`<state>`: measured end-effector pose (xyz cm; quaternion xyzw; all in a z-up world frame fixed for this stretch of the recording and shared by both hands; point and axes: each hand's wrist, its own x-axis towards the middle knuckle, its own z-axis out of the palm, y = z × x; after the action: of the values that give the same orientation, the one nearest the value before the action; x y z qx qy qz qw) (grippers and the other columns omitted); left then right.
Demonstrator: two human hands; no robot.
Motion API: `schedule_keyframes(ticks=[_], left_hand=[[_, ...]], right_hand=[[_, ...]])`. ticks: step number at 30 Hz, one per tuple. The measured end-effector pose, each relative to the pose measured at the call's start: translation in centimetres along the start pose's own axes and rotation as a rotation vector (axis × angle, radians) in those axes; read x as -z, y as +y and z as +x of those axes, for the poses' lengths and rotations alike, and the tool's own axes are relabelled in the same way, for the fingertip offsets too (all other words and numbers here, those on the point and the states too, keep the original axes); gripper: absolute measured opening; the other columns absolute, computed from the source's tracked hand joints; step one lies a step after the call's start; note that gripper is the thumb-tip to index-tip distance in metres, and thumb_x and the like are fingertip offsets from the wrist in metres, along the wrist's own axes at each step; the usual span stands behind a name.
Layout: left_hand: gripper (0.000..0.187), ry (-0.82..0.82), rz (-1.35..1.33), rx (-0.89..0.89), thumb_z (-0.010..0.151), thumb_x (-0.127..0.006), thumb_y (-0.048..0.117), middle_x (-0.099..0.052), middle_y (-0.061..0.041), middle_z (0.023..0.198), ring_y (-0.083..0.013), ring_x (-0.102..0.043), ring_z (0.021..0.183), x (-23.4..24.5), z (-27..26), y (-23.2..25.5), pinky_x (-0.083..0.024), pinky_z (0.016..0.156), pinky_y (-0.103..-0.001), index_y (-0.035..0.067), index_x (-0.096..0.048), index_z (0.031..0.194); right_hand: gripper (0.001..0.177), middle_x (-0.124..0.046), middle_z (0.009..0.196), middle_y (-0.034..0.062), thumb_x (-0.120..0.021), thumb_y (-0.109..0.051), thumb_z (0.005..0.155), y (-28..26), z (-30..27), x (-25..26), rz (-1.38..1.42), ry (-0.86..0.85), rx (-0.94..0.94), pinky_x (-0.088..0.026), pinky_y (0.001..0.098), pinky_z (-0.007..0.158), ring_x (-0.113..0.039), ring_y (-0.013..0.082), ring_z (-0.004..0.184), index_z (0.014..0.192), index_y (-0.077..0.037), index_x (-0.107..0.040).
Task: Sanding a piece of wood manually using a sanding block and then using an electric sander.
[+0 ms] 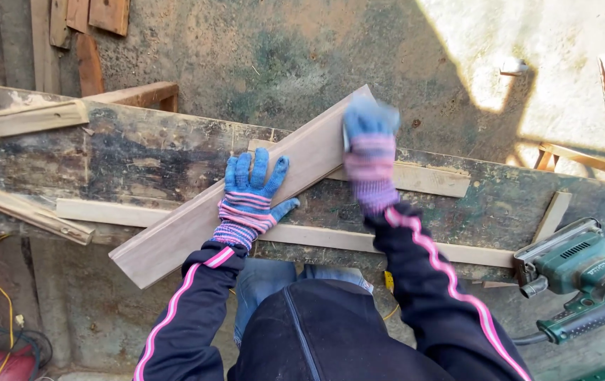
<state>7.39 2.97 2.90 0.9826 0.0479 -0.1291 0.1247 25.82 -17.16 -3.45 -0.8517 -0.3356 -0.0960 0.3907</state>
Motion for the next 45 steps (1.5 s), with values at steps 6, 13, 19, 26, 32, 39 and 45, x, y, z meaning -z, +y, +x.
schedule_keyframes(ticks=[6, 13, 19, 26, 32, 39, 45], left_hand=[[0.089, 0.045, -0.053, -0.030, 0.090, -0.068, 0.068, -0.034, -0.019, 0.165, -0.0419, -0.034, 0.148, 0.6, -0.4, -1.1, -0.022, 0.126, -0.058, 0.028, -0.037, 0.163], [0.100, -0.036, -0.064, 0.162, 0.082, -0.066, 0.069, -0.064, -0.020, 0.114, -0.0413, -0.063, 0.100, 5.5, -2.5, -6.5, -0.049, 0.088, -0.058, 0.007, -0.040, 0.156], [0.089, -0.094, -0.014, 0.067, 0.090, -0.060, 0.072, -0.064, -0.021, 0.103, -0.0377, -0.065, 0.085, 4.5, -1.6, -6.0, -0.053, 0.071, -0.052, 0.015, -0.043, 0.157], [0.081, -0.057, 0.049, 0.034, 0.096, -0.052, 0.065, -0.063, -0.018, 0.100, -0.0366, -0.063, 0.083, 2.7, -2.3, -6.5, -0.053, 0.070, -0.052, 0.013, -0.043, 0.158], [0.079, 0.026, 0.118, 0.001, 0.097, -0.050, 0.064, -0.064, -0.016, 0.099, -0.0352, -0.062, 0.084, 3.3, -1.8, -6.0, -0.053, 0.075, -0.052, 0.010, -0.045, 0.155], [0.078, 0.039, 0.120, -0.007, 0.098, -0.049, 0.063, -0.066, -0.018, 0.102, -0.0374, -0.063, 0.087, 3.1, -2.2, -6.4, -0.053, 0.075, -0.051, 0.008, -0.047, 0.153], [0.078, 0.012, 0.073, 0.010, 0.097, -0.053, 0.061, -0.064, -0.017, 0.096, -0.0352, -0.062, 0.084, 3.6, -1.7, -6.0, -0.052, 0.072, -0.050, 0.006, -0.048, 0.152]], right_hand=[[0.047, -0.068, 0.119, 0.0128, -0.066, -0.019, 0.082, -4.6, -3.3, 4.1, -0.149, -0.389, -0.013, -0.050, 0.0542, 0.108, -0.065, 0.0371, 0.114, 0.129, -0.015, -0.072], [0.045, -0.067, 0.130, 0.0165, -0.057, -0.016, 0.092, -3.6, -2.0, 1.4, -0.084, -0.290, -0.373, -0.052, 0.0468, 0.105, -0.064, 0.0357, 0.118, 0.135, -0.012, -0.070], [0.054, -0.060, 0.146, 0.0014, -0.051, -0.016, 0.088, -11.5, -6.0, -4.9, 0.200, 0.139, -0.748, -0.045, 0.0371, 0.113, -0.063, 0.0220, 0.121, 0.141, -0.017, -0.056], [0.056, -0.059, 0.146, 0.0124, -0.064, -0.005, 0.085, -23.9, -9.3, -7.3, -0.140, 0.038, -0.512, -0.026, 0.0529, 0.129, -0.048, 0.0322, 0.144, 0.141, -0.009, -0.062], [0.057, -0.064, 0.142, 0.0162, -0.058, -0.008, 0.084, -10.3, -4.1, -6.2, -0.239, 0.110, -0.541, -0.038, 0.0474, 0.120, -0.056, 0.0323, 0.135, 0.141, -0.006, -0.064], [0.054, -0.048, 0.158, 0.0162, -0.055, -0.011, 0.101, -14.6, -7.1, -10.3, -0.588, -0.048, -0.616, -0.033, 0.0427, 0.126, -0.044, 0.0312, 0.148, 0.154, -0.003, -0.048], [0.052, -0.059, 0.152, 0.0141, -0.053, -0.023, 0.114, -7.9, -15.7, -15.3, 1.927, 0.517, -0.631, -0.053, 0.0513, 0.108, -0.059, 0.0322, 0.134, 0.163, -0.011, -0.042]])
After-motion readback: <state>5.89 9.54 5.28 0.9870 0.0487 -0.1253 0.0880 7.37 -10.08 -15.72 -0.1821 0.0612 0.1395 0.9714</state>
